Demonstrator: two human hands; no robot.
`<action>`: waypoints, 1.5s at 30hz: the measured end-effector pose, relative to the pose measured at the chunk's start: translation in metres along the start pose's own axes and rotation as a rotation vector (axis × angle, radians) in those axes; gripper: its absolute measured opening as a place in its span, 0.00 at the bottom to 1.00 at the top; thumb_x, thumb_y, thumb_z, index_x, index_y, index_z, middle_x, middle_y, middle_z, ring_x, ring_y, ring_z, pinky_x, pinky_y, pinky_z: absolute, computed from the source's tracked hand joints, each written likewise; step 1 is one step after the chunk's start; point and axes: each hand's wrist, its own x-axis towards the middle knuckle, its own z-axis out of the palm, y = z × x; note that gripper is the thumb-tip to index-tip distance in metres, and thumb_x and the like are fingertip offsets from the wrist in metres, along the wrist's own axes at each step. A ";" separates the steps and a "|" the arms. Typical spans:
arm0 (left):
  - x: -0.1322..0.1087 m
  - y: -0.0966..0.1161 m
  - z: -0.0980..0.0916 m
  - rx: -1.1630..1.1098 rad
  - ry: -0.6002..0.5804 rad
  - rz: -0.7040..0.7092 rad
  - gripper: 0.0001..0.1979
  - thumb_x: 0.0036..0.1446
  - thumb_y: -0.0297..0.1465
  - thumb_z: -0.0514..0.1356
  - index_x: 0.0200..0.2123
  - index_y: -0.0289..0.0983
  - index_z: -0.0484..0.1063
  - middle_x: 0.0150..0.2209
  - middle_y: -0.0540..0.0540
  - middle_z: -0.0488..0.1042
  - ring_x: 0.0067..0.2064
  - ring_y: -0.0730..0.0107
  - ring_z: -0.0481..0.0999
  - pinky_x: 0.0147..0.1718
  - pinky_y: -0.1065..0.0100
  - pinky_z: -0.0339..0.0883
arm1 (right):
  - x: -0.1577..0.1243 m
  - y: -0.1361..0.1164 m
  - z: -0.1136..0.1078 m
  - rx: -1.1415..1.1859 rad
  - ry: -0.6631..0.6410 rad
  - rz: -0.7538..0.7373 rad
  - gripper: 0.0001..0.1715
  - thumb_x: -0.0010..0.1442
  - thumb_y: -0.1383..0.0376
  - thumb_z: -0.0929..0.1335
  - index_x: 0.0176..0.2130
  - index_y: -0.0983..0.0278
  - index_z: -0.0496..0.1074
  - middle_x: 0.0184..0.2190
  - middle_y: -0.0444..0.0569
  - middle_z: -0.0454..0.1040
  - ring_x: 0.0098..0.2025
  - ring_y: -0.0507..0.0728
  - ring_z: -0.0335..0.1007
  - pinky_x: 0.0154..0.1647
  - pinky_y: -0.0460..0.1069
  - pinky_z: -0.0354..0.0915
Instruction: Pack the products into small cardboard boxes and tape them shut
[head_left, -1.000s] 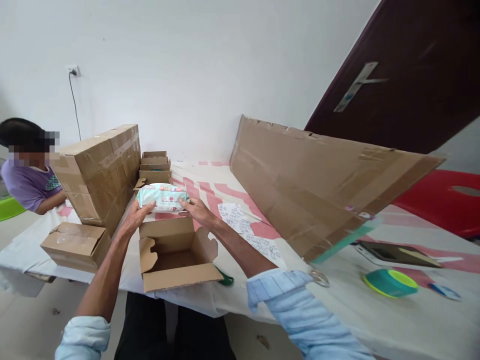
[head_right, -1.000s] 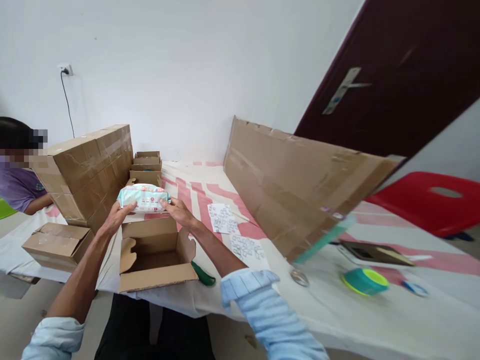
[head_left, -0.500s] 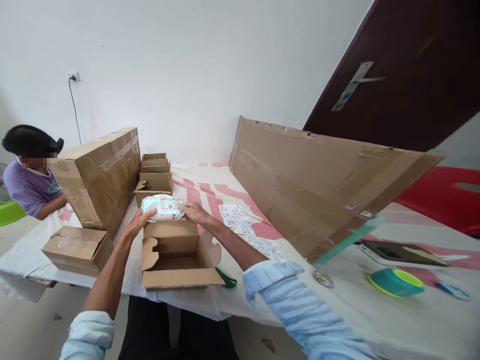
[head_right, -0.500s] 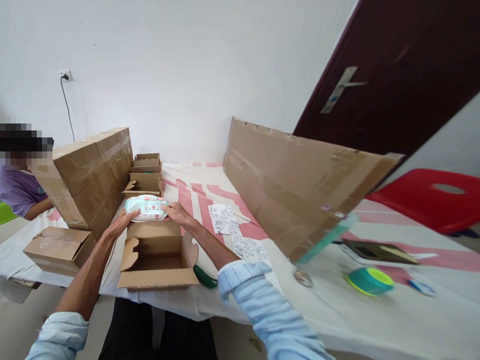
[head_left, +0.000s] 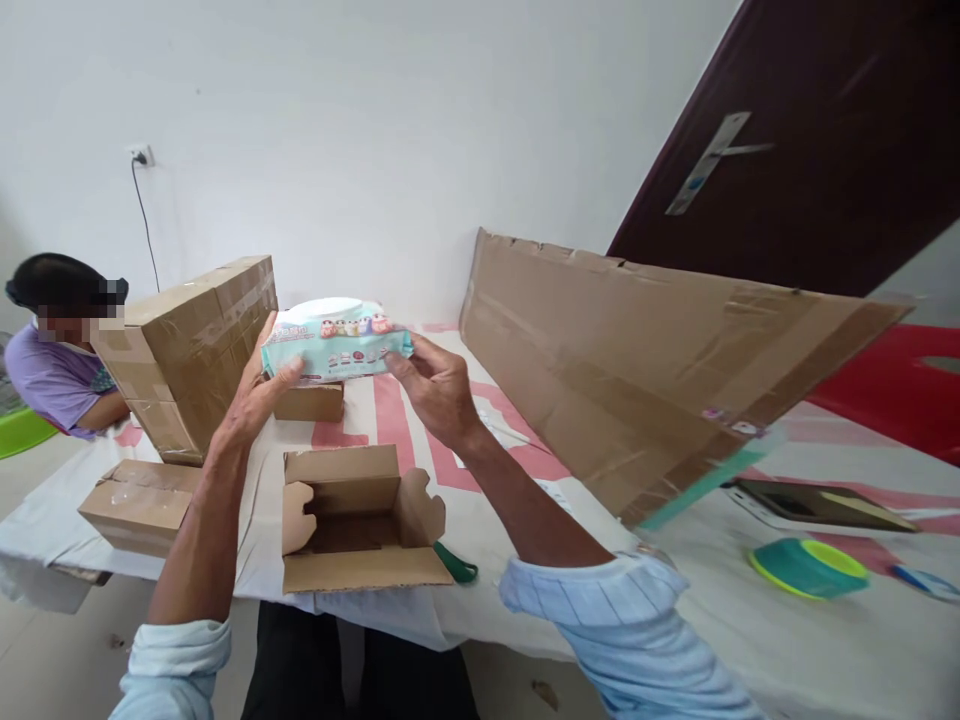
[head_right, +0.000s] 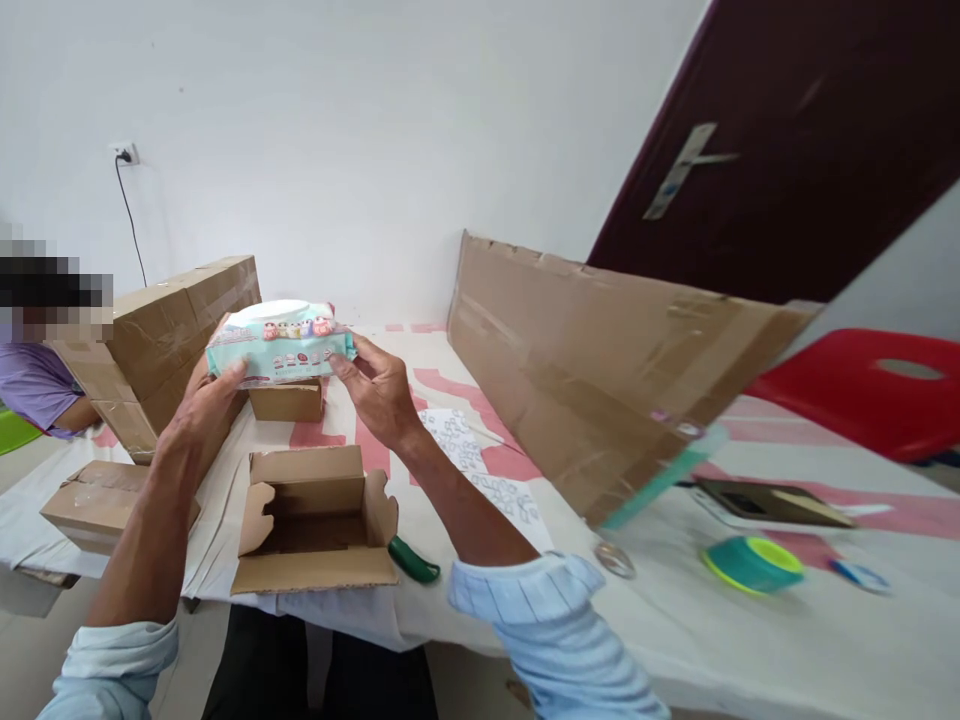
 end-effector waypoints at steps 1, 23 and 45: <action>-0.002 0.005 0.001 -0.002 -0.011 0.032 0.45 0.56 0.51 0.75 0.72 0.45 0.67 0.62 0.41 0.80 0.69 0.39 0.74 0.65 0.46 0.74 | -0.004 -0.006 -0.001 -0.029 0.029 -0.047 0.32 0.69 0.43 0.71 0.62 0.58 0.78 0.56 0.51 0.83 0.61 0.65 0.78 0.68 0.65 0.71; -0.052 -0.216 -0.042 -0.249 0.346 -0.574 0.52 0.37 0.42 0.84 0.65 0.35 0.73 0.49 0.39 0.86 0.46 0.52 0.87 0.49 0.57 0.82 | -0.232 0.119 -0.080 -0.486 0.047 0.412 0.28 0.71 0.44 0.67 0.52 0.62 0.81 0.47 0.57 0.83 0.44 0.62 0.82 0.45 0.56 0.80; -0.024 -0.301 -0.059 -0.077 0.266 -0.451 0.53 0.40 0.42 0.79 0.70 0.40 0.68 0.66 0.36 0.75 0.64 0.46 0.78 0.64 0.50 0.73 | -0.312 0.160 -0.075 -0.762 0.037 0.231 0.18 0.77 0.55 0.63 0.53 0.59 0.80 0.47 0.56 0.84 0.48 0.62 0.82 0.49 0.56 0.79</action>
